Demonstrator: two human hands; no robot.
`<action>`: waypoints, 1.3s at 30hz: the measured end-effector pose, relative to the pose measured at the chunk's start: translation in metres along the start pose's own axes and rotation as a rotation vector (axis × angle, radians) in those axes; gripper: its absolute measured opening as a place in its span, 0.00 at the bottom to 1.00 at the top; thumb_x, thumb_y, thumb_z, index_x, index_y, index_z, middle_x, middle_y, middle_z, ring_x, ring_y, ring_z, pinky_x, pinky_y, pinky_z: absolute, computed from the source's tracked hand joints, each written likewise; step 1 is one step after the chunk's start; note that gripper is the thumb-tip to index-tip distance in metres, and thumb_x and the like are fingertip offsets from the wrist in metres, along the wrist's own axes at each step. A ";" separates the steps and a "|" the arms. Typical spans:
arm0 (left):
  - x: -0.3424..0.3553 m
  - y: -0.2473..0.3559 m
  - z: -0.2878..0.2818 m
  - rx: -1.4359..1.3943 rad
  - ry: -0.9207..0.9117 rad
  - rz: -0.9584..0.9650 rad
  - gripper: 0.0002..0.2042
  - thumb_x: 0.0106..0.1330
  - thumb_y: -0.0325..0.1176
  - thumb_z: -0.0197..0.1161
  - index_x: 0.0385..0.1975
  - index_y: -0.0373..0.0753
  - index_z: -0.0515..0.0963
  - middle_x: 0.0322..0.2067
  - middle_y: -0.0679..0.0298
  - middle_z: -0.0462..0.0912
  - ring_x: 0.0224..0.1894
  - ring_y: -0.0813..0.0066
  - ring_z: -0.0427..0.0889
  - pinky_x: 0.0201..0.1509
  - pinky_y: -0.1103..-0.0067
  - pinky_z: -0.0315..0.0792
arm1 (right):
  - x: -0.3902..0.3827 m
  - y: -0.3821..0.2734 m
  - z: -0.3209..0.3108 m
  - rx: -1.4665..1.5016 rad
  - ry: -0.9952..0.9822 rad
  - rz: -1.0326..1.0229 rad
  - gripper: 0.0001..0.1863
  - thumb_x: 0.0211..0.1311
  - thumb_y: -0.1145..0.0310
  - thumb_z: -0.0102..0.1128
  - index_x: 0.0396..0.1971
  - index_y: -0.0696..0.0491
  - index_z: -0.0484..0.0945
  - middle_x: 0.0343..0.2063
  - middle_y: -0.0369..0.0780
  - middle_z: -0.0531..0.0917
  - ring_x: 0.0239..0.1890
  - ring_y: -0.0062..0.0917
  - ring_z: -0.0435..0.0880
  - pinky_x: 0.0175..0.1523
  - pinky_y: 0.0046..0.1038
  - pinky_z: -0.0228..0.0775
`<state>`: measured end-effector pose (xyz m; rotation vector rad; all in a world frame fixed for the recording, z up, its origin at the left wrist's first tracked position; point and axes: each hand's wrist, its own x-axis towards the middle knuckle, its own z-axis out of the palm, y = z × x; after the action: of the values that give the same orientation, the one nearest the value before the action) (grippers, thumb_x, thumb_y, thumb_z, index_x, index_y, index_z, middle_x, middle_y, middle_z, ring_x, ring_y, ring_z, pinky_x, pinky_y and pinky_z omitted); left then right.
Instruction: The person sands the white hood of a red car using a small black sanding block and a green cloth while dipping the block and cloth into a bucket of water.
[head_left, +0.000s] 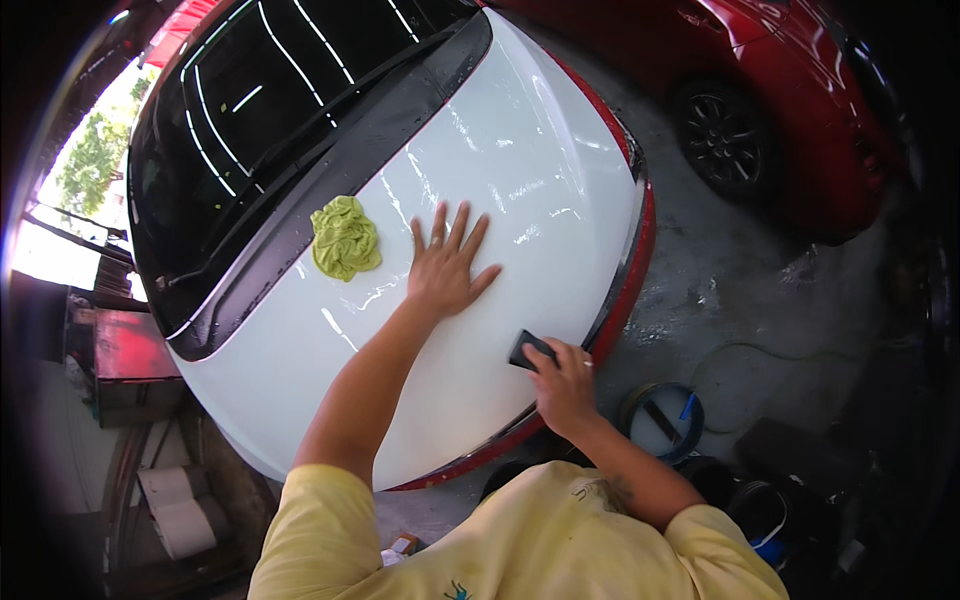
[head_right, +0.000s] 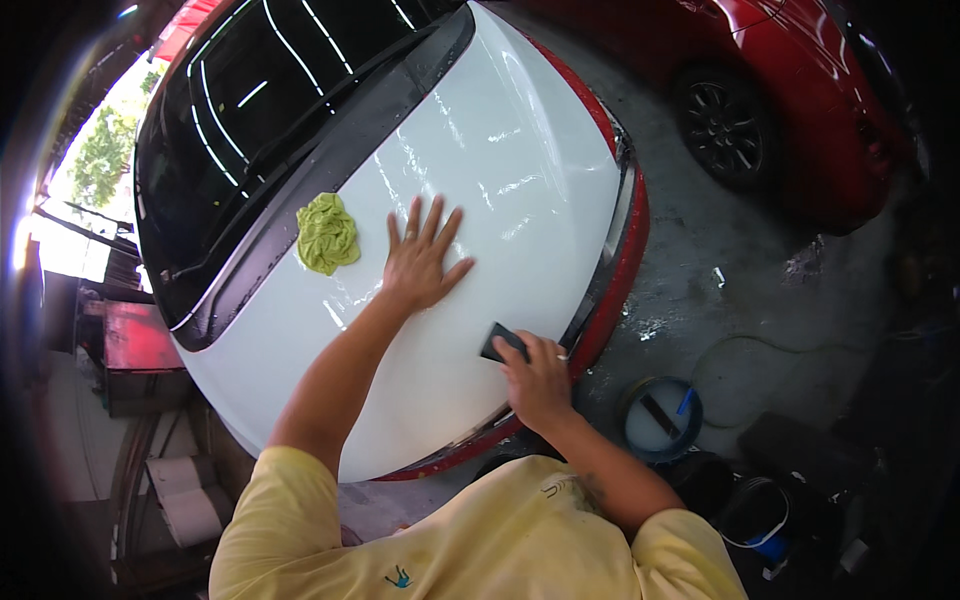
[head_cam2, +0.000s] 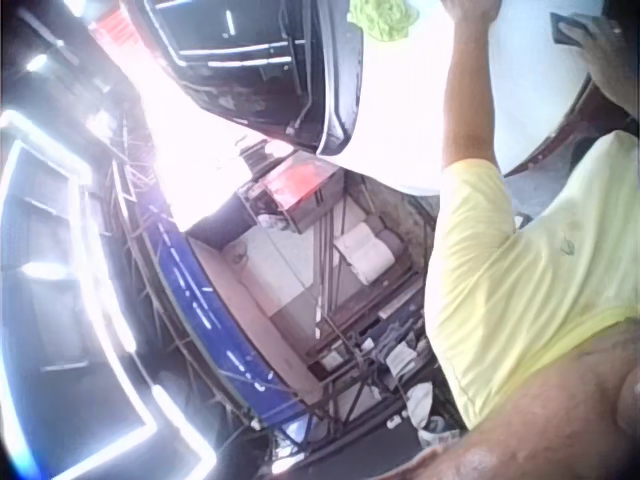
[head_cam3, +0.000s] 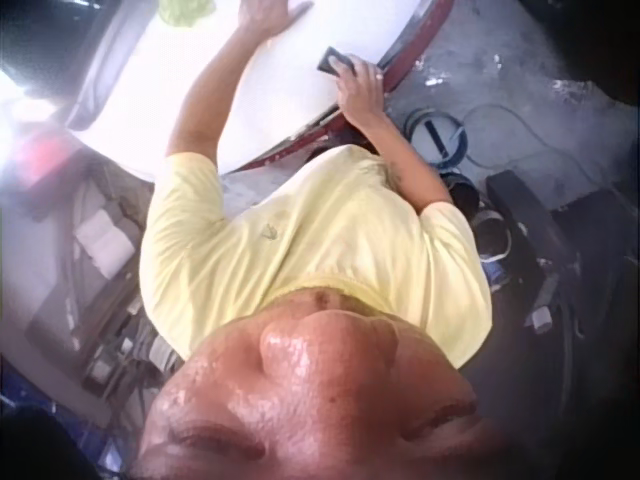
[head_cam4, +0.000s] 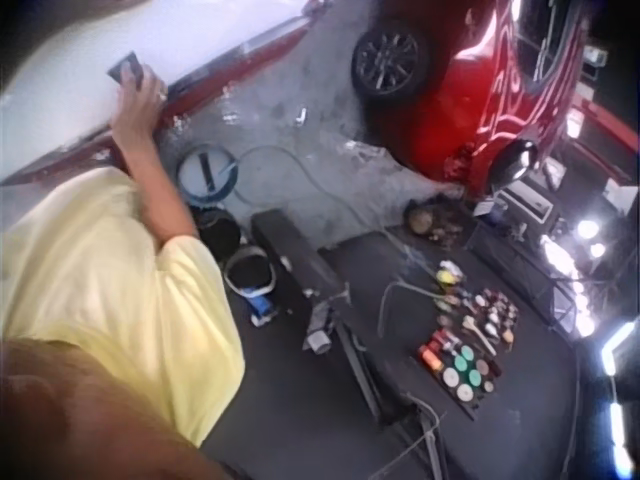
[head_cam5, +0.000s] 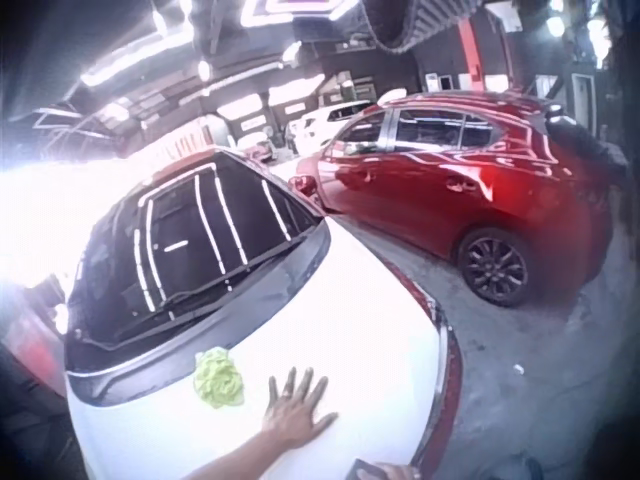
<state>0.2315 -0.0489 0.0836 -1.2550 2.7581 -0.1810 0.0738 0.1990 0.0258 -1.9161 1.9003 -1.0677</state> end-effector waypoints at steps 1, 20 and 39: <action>0.026 0.005 0.001 -0.016 0.035 0.005 0.42 0.80 0.68 0.46 0.88 0.53 0.52 0.88 0.58 0.47 0.90 0.49 0.37 0.88 0.41 0.30 | -0.014 0.009 -0.012 -0.022 0.000 0.045 0.30 0.63 0.74 0.73 0.66 0.44 0.79 0.60 0.44 0.80 0.60 0.45 0.80 0.66 0.50 0.69; -0.008 0.109 0.014 -0.048 -0.122 0.436 0.39 0.82 0.64 0.45 0.87 0.50 0.55 0.88 0.68 0.52 0.90 0.59 0.43 0.90 0.47 0.32 | -0.397 0.226 -0.149 -0.347 -0.270 1.417 0.27 0.68 0.66 0.71 0.66 0.50 0.78 0.58 0.54 0.86 0.64 0.56 0.84 0.68 0.54 0.75; 0.320 0.021 0.002 0.132 0.100 -0.185 0.43 0.84 0.68 0.33 0.88 0.42 0.46 0.88 0.60 0.47 0.90 0.57 0.41 0.91 0.51 0.35 | -0.075 0.458 -0.168 0.133 -0.258 1.051 0.28 0.73 0.72 0.65 0.71 0.57 0.72 0.53 0.55 0.87 0.50 0.43 0.90 0.59 0.38 0.79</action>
<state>0.0068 -0.2769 0.0634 -1.5021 2.6554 -0.4454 -0.3750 0.2652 -0.1694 -0.6879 2.1341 -0.5375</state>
